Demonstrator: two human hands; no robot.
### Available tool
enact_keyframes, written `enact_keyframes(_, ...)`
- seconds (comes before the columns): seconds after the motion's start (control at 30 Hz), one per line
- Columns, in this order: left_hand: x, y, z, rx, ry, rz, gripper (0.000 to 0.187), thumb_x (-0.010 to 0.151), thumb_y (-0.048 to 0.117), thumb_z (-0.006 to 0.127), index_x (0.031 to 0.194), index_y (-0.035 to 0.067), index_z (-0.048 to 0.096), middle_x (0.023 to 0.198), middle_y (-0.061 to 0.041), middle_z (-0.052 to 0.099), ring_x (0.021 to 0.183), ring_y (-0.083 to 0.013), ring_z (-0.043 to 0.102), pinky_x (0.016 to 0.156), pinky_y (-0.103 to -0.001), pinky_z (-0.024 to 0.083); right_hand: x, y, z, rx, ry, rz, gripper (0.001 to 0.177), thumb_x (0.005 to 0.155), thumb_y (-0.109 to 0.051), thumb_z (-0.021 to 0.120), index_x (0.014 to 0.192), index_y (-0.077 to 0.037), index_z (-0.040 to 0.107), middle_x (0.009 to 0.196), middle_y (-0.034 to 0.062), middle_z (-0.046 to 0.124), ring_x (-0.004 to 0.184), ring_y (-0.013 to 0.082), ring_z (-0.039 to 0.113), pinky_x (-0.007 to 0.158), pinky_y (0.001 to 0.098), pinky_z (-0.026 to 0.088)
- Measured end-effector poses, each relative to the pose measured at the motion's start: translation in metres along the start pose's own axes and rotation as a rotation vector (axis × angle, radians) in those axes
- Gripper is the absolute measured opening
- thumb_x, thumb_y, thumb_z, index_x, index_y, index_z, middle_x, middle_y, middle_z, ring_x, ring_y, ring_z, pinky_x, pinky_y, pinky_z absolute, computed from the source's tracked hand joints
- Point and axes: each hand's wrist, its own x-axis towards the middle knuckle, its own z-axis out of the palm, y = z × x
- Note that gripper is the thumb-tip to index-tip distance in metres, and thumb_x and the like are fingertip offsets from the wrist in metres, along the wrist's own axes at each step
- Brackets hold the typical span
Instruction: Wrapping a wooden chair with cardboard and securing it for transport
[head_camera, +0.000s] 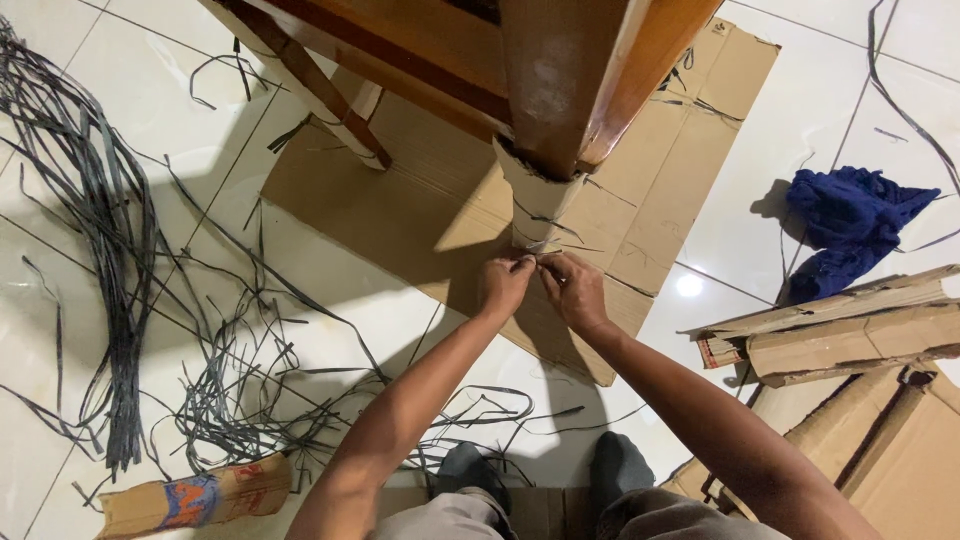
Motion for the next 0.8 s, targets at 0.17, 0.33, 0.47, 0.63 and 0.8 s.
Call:
enact_keyframes(0.17,-0.008,0.013,-0.008,0.073,-0.020,0.102,0.023,0.083,0.021,0.074,0.075,0.001,0.079,0.076,-0.019,0.074,0.077,-0.0267,0.074,0.065,-0.037,0.054,0.000,0.000,0.001,0.042,-0.004,0.016,0.011,0.090,-0.014,0.076,0.100,-0.015,0.078,0.080,0.0122,0.068,0.076,0.0353,0.071,0.068,0.0433,0.057)
enact_keyframes(0.33,-0.006,0.014,-0.008,0.102,-0.038,0.055,0.020,0.081,0.023,0.075,0.079,0.004,0.081,0.074,-0.016,0.074,0.074,-0.0269,0.073,0.065,-0.038,0.053,0.000,-0.002,0.002,0.072,-0.005,0.095,0.010,0.092,-0.018,0.075,0.101,-0.014,0.077,0.077,0.0126,0.071,0.076,0.0336,0.073,0.068,0.0435,0.057)
enact_keyframes(0.47,-0.005,0.009,-0.003,0.050,0.002,-0.019,0.021,0.080,0.025,0.078,0.079,0.004,0.080,0.069,-0.013,0.071,0.073,-0.0227,0.069,0.063,-0.037,0.051,-0.001,-0.002,0.002,0.141,-0.003,0.165,0.012,0.092,-0.018,0.075,0.102,-0.012,0.078,0.076,0.0144,0.072,0.074,0.0338,0.072,0.068,0.0436,0.056)
enact_keyframes(0.63,0.002,-0.001,0.001,0.041,0.031,-0.111,0.027,0.078,0.033,0.081,0.076,0.006,0.079,0.064,-0.011,0.070,0.070,-0.0245,0.071,0.062,-0.036,0.050,-0.003,-0.004,0.004,0.207,0.020,0.242,0.013,0.092,-0.021,0.077,0.102,-0.013,0.079,0.076,0.0110,0.074,0.073,0.0253,0.073,0.068,0.0371,0.056)
enact_keyframes(0.8,-0.004,0.014,-0.005,-0.144,0.022,-0.131,0.020,0.080,0.020,0.081,0.074,0.001,0.077,0.059,-0.010,0.068,0.054,-0.0174,0.066,0.051,-0.029,0.051,-0.003,0.000,0.005,0.315,0.012,0.384,0.018,0.088,-0.019,0.081,0.103,-0.011,0.076,0.076,0.0089,0.073,0.068,0.0184,0.066,0.067,0.0346,0.054)
